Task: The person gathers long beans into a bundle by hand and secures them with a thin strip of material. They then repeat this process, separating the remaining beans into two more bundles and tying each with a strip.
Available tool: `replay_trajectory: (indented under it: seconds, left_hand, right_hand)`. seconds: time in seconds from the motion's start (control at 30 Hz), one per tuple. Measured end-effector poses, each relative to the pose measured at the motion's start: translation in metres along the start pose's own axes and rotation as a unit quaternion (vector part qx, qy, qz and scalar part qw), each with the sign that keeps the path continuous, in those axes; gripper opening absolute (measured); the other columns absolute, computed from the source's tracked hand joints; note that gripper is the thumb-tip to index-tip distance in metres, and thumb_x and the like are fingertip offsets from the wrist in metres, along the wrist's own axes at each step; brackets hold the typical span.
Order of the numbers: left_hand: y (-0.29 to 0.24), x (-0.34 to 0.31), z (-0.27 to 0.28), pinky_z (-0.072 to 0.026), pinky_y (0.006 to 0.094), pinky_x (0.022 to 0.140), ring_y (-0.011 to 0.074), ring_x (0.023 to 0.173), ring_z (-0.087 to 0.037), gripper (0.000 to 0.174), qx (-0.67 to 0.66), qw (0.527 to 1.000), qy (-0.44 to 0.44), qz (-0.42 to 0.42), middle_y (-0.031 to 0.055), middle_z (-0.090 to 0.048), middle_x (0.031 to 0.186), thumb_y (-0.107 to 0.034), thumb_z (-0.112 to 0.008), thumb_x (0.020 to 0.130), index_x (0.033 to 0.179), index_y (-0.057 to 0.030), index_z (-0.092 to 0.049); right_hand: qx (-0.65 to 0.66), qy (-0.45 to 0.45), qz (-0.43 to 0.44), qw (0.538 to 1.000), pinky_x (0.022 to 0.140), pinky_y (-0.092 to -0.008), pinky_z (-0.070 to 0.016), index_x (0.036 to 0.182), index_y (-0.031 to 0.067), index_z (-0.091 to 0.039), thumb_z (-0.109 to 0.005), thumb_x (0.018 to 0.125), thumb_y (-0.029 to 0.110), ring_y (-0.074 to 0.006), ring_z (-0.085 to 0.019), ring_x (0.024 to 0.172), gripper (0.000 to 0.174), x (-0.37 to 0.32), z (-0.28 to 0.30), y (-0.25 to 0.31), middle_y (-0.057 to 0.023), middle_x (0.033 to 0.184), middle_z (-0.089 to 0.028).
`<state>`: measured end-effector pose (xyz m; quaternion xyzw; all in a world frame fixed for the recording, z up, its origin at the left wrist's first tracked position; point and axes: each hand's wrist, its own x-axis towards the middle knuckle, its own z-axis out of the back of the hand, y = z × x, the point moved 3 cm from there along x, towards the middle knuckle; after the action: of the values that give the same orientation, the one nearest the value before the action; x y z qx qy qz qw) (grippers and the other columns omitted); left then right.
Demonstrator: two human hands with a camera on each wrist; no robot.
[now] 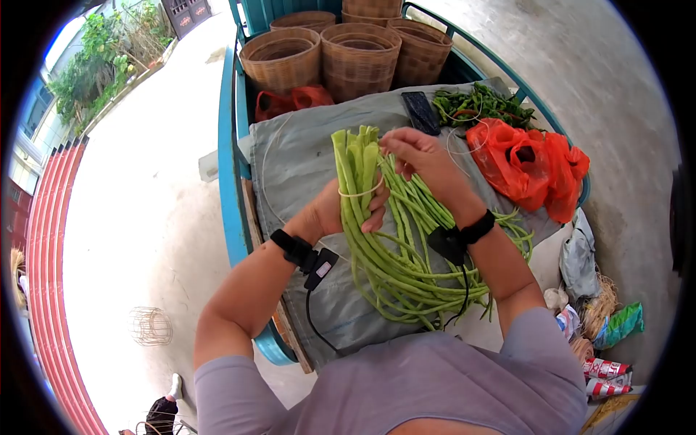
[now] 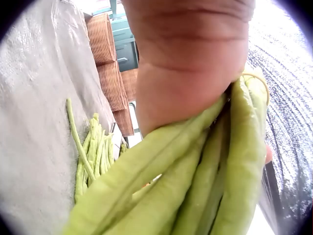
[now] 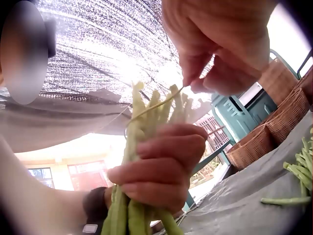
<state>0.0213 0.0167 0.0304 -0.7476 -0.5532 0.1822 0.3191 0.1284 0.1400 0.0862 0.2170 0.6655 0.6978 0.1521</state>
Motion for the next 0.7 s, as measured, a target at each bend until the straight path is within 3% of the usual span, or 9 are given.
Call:
replay_trajectory:
  seconds: [0.13,0.23,0.33,0.53,0.63,0.7]
  left_hand:
    - [0.001,0.0,-0.001,-0.0442,0.0349,0.053,0.0215,0.046,-0.053,0.037,0.028,0.999,0.009,0.013,0.0029,-0.044,0.067,-0.042,-0.037,0.098,0.087,-0.0088,-0.05]
    - [0.003,-0.002,0.003,-0.0456,0.0341,0.054,0.0204,0.045,-0.054,0.038,0.031,0.999,0.013,0.034,0.0023,-0.045,0.067,-0.042,-0.038,0.098,0.085,-0.0084,-0.05]
    - [0.002,-0.003,0.005,-0.0458,0.0339,0.054,0.0203,0.045,-0.054,0.037,0.043,0.999,0.004,0.012,0.0021,-0.045,0.067,-0.041,-0.04,0.097,0.083,-0.0084,-0.05]
    - [0.0,-0.002,0.005,-0.046,0.0346,0.055,0.0209,0.047,-0.056,0.036,0.054,0.999,0.003,0.004,0.0028,-0.046,0.066,-0.04,-0.042,0.097,0.08,-0.0083,-0.05]
    - [0.0,-0.001,0.008,-0.0464,0.0346,0.056,0.0215,0.049,-0.056,0.036,0.07,0.997,-0.011,0.021,0.0034,-0.047,0.065,-0.039,-0.042,0.097,0.08,-0.0081,-0.051]
    - [0.0,-0.002,0.007,-0.0467,0.0349,0.057,0.0221,0.049,-0.056,0.037,0.069,0.997,-0.032,0.031,0.0039,-0.048,0.066,-0.039,-0.043,0.096,0.08,-0.0076,-0.051]
  right_hand:
    - [-0.1,0.084,-0.086,0.988,0.051,-0.0165,-0.0382,0.097,0.009,-0.066,-0.058,0.095,0.03,-0.0017,-0.054,0.064,0.022,0.015,-0.014,-0.023,0.0056,0.076,-0.061]
    - [-0.056,0.134,-0.145,0.979,0.051,-0.0176,-0.0371,0.092,0.0111,-0.066,-0.055,0.096,0.032,-0.0019,-0.053,0.062,0.024,0.019,-0.021,-0.038,0.0056,0.069,-0.059]
    - [-0.006,0.116,-0.173,0.978,0.053,-0.0188,-0.038,0.089,0.0113,-0.065,-0.053,0.097,0.032,-0.0028,-0.052,0.06,0.025,0.016,-0.025,-0.04,0.0051,0.068,-0.058]
    - [-0.037,0.133,-0.156,0.978,0.056,-0.0201,-0.0403,0.091,0.0087,-0.065,-0.053,0.097,0.03,-0.0057,-0.053,0.06,0.026,-0.003,-0.01,-0.028,0.0051,0.067,-0.058]
    - [-0.11,0.064,-0.098,0.987,0.058,-0.0234,-0.0431,0.087,0.0051,-0.065,-0.06,0.093,0.027,-0.0085,-0.056,0.062,0.023,-0.009,-0.002,-0.028,0.0019,0.07,-0.062]
    - [-0.229,-0.015,-0.028,0.973,0.059,-0.0242,-0.0442,0.085,0.0032,-0.065,-0.064,0.089,0.024,-0.0091,-0.057,0.063,0.022,-0.016,-0.003,-0.019,-0.001,0.071,-0.064]
